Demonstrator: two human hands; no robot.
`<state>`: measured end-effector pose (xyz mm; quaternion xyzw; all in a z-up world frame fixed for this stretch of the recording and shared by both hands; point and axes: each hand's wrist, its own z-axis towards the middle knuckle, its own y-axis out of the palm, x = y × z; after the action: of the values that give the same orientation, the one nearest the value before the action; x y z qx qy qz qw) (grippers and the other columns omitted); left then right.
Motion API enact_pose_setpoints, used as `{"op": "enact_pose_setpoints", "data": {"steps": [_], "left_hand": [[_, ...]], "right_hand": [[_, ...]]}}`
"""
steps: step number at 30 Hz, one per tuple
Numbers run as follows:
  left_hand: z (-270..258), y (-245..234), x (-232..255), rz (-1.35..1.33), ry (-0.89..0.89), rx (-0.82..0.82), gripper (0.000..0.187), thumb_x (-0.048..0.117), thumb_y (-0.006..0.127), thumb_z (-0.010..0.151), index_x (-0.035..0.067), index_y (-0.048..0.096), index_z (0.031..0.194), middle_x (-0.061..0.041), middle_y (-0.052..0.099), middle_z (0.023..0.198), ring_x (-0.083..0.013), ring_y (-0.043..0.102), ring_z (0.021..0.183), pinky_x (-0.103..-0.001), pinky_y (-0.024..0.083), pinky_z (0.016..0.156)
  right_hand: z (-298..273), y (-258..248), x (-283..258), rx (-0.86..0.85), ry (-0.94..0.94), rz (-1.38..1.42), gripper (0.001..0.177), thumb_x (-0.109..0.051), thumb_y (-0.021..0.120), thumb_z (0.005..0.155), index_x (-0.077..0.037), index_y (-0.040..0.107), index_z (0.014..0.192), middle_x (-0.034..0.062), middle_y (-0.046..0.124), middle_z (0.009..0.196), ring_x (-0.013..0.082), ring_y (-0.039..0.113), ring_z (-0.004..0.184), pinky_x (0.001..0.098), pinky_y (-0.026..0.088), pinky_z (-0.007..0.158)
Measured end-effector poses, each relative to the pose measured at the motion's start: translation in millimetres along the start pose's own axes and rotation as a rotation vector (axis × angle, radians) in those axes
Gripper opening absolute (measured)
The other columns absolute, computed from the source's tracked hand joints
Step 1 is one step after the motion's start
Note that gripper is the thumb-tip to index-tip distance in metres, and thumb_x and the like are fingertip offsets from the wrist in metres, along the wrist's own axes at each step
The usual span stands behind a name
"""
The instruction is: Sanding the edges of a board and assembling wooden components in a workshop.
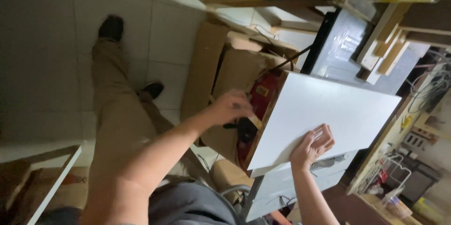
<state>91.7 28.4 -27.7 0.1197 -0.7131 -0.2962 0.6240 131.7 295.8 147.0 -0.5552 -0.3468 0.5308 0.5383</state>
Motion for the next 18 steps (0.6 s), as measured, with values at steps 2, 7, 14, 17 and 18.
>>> {"op": "enact_pose_setpoints", "data": {"steps": [2,7,14,17,18], "left_hand": [[12,-7,-11,0.035,-0.002,0.030,0.010,0.024,0.082,0.094,0.015,0.084,0.091,-0.002,0.070,0.088,-0.0179,0.063,0.087,-0.036,0.052,0.090],[48,-5,4,0.138,0.073,-0.050,0.016,0.032,0.075,0.098,0.018,0.083,0.095,0.000,0.076,0.095,-0.0154,0.064,0.094,-0.037,0.048,0.097],[93,-33,48,0.171,-0.235,0.000,0.031,0.050,0.068,0.094,0.022,0.080,0.099,0.004,0.069,0.104,-0.0164,0.064,0.106,-0.037,0.052,0.095],[103,-33,63,0.120,-0.230,0.040,0.026,0.048,0.072,0.092,0.023,0.080,0.094,0.005,0.071,0.101,-0.0141,0.068,0.101,-0.036,0.056,0.092],[96,-27,71,0.067,-0.199,0.020,0.016,0.040,0.076,0.093,0.025,0.081,0.089,0.007,0.071,0.095,-0.0123,0.067,0.102,-0.037,0.055,0.093]], "right_hand": [[1,-2,-15,0.013,0.043,-0.050,0.044,-0.035,0.045,0.108,-0.008,0.048,0.142,0.0228,0.047,0.143,0.0439,0.037,0.136,0.0597,0.028,0.112],[-3,-7,-32,0.022,0.194,-0.067,0.043,-0.032,0.044,0.100,-0.010,0.051,0.137,0.0205,0.049,0.146,0.0388,0.041,0.132,0.0634,0.035,0.100],[1,-2,-34,0.016,0.225,-0.086,0.044,-0.033,0.043,0.099,-0.014,0.051,0.138,0.0173,0.048,0.149,0.0387,0.040,0.134,0.0622,0.032,0.102],[6,0,-34,0.028,0.235,-0.082,0.044,-0.033,0.044,0.099,-0.013,0.051,0.138,0.0177,0.048,0.148,0.0385,0.040,0.134,0.0621,0.032,0.103],[0,-4,-34,0.018,0.248,-0.094,0.044,-0.033,0.044,0.100,-0.012,0.052,0.138,0.0183,0.048,0.147,0.0377,0.040,0.135,0.0613,0.032,0.104]]}}
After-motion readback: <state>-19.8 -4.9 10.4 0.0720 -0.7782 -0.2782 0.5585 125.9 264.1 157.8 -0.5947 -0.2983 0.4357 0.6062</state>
